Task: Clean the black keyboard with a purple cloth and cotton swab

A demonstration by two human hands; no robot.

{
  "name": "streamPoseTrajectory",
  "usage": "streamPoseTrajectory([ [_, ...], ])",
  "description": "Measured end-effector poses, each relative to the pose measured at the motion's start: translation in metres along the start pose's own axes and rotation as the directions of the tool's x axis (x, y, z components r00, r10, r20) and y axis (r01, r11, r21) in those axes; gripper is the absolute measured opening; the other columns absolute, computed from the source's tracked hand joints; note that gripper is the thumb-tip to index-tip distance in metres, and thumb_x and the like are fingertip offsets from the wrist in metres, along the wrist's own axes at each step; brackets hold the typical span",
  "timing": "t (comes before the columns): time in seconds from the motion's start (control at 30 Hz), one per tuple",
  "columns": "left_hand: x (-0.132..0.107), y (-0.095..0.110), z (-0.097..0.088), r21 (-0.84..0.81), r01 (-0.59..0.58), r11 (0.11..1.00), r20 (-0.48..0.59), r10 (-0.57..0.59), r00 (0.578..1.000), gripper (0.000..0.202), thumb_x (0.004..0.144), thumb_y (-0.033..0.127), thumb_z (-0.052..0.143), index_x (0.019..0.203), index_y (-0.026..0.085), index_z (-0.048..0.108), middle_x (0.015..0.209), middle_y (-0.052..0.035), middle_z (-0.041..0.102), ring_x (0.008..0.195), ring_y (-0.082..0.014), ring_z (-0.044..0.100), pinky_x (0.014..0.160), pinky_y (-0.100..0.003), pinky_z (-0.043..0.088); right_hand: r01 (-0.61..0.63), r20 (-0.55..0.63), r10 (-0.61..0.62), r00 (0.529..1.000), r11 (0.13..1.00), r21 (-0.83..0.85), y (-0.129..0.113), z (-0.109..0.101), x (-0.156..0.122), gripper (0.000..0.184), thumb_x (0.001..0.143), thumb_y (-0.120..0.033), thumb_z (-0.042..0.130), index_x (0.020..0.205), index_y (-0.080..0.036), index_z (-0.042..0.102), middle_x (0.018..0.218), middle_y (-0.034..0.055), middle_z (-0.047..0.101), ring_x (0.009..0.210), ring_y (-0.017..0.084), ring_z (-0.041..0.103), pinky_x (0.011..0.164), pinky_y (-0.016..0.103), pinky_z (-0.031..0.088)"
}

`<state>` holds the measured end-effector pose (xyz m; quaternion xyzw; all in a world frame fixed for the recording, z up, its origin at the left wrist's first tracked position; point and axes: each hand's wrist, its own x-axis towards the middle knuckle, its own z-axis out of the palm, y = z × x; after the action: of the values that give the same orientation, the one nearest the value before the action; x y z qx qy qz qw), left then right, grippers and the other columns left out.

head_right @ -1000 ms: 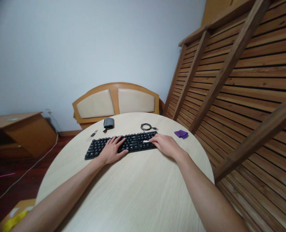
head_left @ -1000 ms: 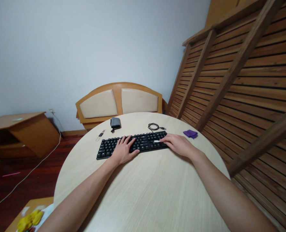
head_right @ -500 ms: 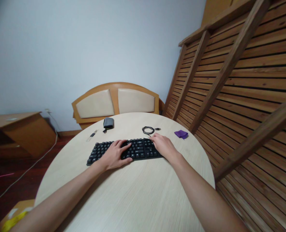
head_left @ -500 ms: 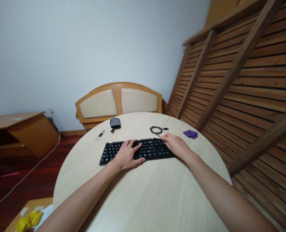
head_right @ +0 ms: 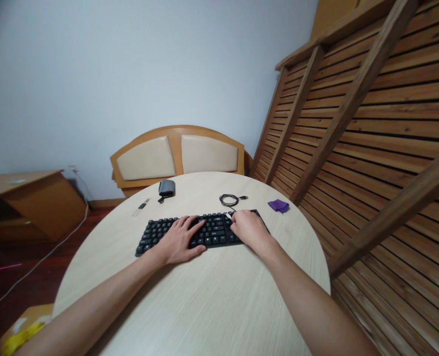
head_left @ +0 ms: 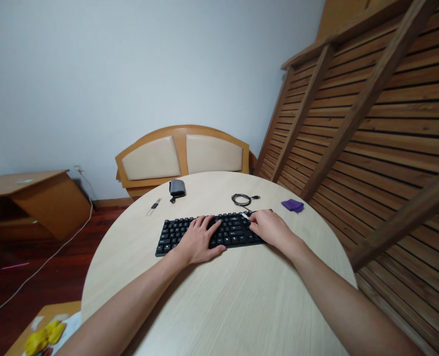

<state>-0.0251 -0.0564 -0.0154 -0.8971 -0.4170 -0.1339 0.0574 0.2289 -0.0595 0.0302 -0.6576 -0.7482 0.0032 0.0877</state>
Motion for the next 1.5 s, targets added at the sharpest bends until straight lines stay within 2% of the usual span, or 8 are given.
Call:
streamPoseTrajectory([
  [0.3, 0.0, -0.001, 0.0, -0.002, -0.005, 1.0, -0.001, 0.005, 1.0, 0.079, 0.087, 0.067, 0.052, 0.149, 0.018, 0.044, 0.149, -0.0175, 0.043, 0.135, -0.0385, 0.04, 0.112, -0.056, 0.032, -0.034, 0.076, 0.029, 0.997, 0.997, 0.068, 0.006, -0.016, -0.01, 0.016, 0.07, -0.019, 0.061, 0.075, -0.024, 0.076, 0.077, 0.0036, 0.074, 0.074, 0.019, 0.066, 0.058, 0.025, 0.036],
  [0.53, 0.0, -0.001, 0.001, -0.011, -0.007, 1.0, -0.003, 0.007, 1.0, 0.079, 0.087, 0.067, 0.053, 0.149, 0.019, 0.044, 0.149, -0.017, 0.043, 0.135, -0.0383, 0.04, 0.113, -0.055, 0.032, -0.134, -0.084, 0.137, 0.987, 0.99, 0.034, 0.015, -0.006, 0.001, 0.026, 0.082, -0.022, 0.054, 0.094, -0.023, 0.077, 0.095, 0.0073, 0.076, 0.088, 0.022, 0.068, 0.063, 0.027, 0.038],
  [0.67, 0.0, -0.003, 0.002, -0.013, -0.008, 1.0, -0.004, 0.008, 1.0, 0.079, 0.087, 0.068, 0.052, 0.149, 0.02, 0.044, 0.149, -0.0168, 0.044, 0.135, -0.0379, 0.04, 0.113, -0.055, 0.032, -0.123, -0.025, 0.124, 0.992, 0.991, 0.046, 0.018, 0.001, 0.005, 0.028, 0.082, -0.021, 0.053, 0.095, -0.025, 0.078, 0.094, 0.0064, 0.076, 0.087, 0.021, 0.068, 0.064, 0.027, 0.039],
  [1.0, 0.0, -0.002, 0.001, -0.02, 0.0, 1.0, 0.007, 0.0, 1.0, 0.08, 0.088, 0.069, 0.051, 0.149, 0.019, 0.044, 0.15, -0.0177, 0.043, 0.136, -0.0386, 0.039, 0.113, -0.056, 0.032, -0.086, 0.085, 0.078, 0.993, 0.992, 0.094, 0.026, -0.014, -0.006, 0.019, 0.072, -0.027, 0.06, 0.082, -0.025, 0.076, 0.081, 0.003, 0.075, 0.074, 0.019, 0.066, 0.058, 0.026, 0.036],
  [1.13, 0.0, -0.002, 0.0, -0.034, 0.0, 0.999, 0.003, 0.0, 1.0, 0.079, 0.087, 0.069, 0.051, 0.149, 0.02, 0.045, 0.15, -0.0166, 0.044, 0.135, -0.0383, 0.039, 0.113, -0.056, 0.032, -0.097, -0.02, 0.099, 0.995, 0.991, 0.094, 0.029, -0.017, -0.005, 0.02, 0.075, -0.025, 0.06, 0.085, -0.024, 0.077, 0.085, 0.0031, 0.076, 0.079, 0.019, 0.068, 0.059, 0.026, 0.037],
  [1.23, 0.0, -0.002, 0.0, -0.034, 0.0, 0.999, 0.001, 0.0, 1.0, 0.078, 0.087, 0.069, 0.051, 0.149, 0.02, 0.044, 0.15, -0.0163, 0.044, 0.135, -0.038, 0.039, 0.113, -0.055, 0.032, 0.009, -0.083, -0.001, 0.997, 0.995, 0.097, 0.029, -0.014, -0.001, 0.024, 0.082, -0.026, 0.059, 0.097, -0.026, 0.078, 0.095, 0.0027, 0.078, 0.089, 0.02, 0.069, 0.068, 0.026, 0.043],
  [1.37, 0.0, -0.003, 0.002, -0.023, -0.008, 1.0, 0.002, 0.008, 1.0, 0.079, 0.088, 0.069, 0.051, 0.15, 0.021, 0.043, 0.15, -0.0158, 0.043, 0.135, -0.0376, 0.039, 0.113, -0.055, 0.032, 0.221, -0.059, -0.217, 0.974, 0.973, 0.063, 0.036, -0.004, 0.005, 0.03, 0.091, -0.025, 0.055, 0.111, -0.029, 0.076, 0.112, 0.0026, 0.076, 0.103, 0.022, 0.068, 0.083, 0.029, 0.047],
  [1.5, 0.0, -0.003, 0.002, -0.009, -0.006, 1.0, 0.005, 0.006, 1.0, 0.08, 0.088, 0.069, 0.051, 0.15, 0.019, 0.043, 0.15, -0.017, 0.042, 0.135, -0.0378, 0.039, 0.113, -0.054, 0.032, 0.234, -0.047, -0.232, 0.972, 0.971, 0.054, 0.05, 0.004, 0.009, 0.03, 0.093, -0.023, 0.055, 0.114, -0.03, 0.076, 0.113, 0.0032, 0.075, 0.104, 0.022, 0.068, 0.086, 0.029, 0.048],
])
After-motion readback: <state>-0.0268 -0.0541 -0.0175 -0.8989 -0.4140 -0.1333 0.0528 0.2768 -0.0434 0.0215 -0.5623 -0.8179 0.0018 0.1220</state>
